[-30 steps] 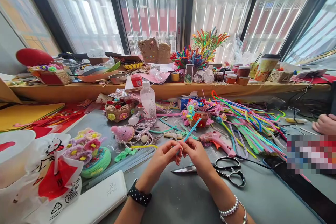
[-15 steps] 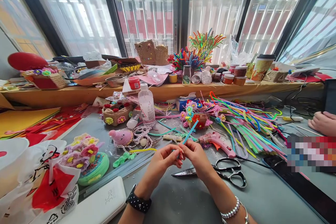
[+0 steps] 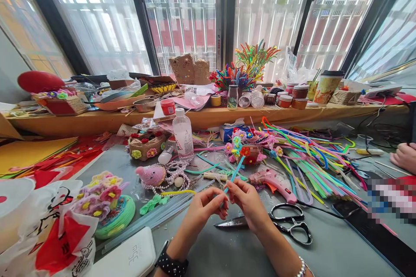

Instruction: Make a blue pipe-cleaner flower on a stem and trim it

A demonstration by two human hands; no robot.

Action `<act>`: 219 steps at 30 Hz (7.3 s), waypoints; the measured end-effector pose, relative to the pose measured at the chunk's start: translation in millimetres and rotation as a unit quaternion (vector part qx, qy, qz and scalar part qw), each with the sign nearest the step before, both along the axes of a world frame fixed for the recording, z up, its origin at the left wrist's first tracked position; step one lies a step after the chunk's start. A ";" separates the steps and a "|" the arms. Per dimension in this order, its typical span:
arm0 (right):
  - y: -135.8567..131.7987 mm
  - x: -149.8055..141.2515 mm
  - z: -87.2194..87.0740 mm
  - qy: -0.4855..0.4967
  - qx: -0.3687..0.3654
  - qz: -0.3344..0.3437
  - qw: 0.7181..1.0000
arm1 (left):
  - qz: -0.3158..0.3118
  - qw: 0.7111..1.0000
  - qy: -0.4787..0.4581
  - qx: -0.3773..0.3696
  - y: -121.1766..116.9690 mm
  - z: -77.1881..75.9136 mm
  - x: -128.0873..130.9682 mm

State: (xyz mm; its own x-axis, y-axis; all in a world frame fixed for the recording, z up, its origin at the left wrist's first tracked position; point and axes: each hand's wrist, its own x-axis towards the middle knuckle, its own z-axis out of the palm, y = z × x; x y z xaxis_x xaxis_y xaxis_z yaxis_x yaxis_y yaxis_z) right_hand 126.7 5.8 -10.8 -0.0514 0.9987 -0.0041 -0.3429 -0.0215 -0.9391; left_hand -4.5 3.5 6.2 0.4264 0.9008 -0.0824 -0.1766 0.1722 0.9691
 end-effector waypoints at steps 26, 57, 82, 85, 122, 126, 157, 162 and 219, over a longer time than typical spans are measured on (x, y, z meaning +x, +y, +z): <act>3.3 -0.5 -2.1 -0.025 0.006 -0.058 0.998 | 0.048 0.993 -0.094 -0.044 -7.2 13.9 -4.6; -1.7 -3.8 -0.9 -0.418 0.301 -0.099 0.851 | 0.175 0.958 0.132 0.184 7.8 -11.3 -7.3; -4.1 -9.4 -7.4 -0.518 0.326 -0.127 0.780 | 0.178 0.955 0.146 0.185 3.4 -7.8 -5.3; -5.7 -11.9 -8.4 -0.534 0.322 -0.154 0.766 | 0.180 0.943 0.172 0.220 2.2 -9.5 -5.6; -2.5 -10.2 -15.6 -0.591 0.332 -0.155 0.719 | 0.184 0.890 0.250 0.333 0.6 -8.7 -4.6; -4.4 -9.0 -10.8 -0.549 0.315 -0.114 0.766 | 0.201 0.895 0.244 0.316 0.4 -8.1 -3.1; -7.4 -5.3 -1.1 -0.413 0.274 -0.149 0.856 | 0.184 0.907 0.220 0.308 3.5 -7.9 -3.3; -7.7 -4.6 -1.2 -0.428 0.271 -0.124 0.853 | 0.198 0.902 0.219 0.315 3.5 -8.1 -3.5; -3.8 2.2 7.0 -0.037 0.057 -0.011 0.998 | 0.138 0.981 0.067 0.120 0.5 1.0 0.2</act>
State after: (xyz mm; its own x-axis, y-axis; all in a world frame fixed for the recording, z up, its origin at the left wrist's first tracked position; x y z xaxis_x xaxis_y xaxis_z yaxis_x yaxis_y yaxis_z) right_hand 128.9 2.0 -3.8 -0.0341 0.9937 0.1072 -0.2720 0.0940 -0.9577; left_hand -4.3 4.0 7.2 0.1626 0.9809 0.1072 -0.0532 -0.0998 0.9936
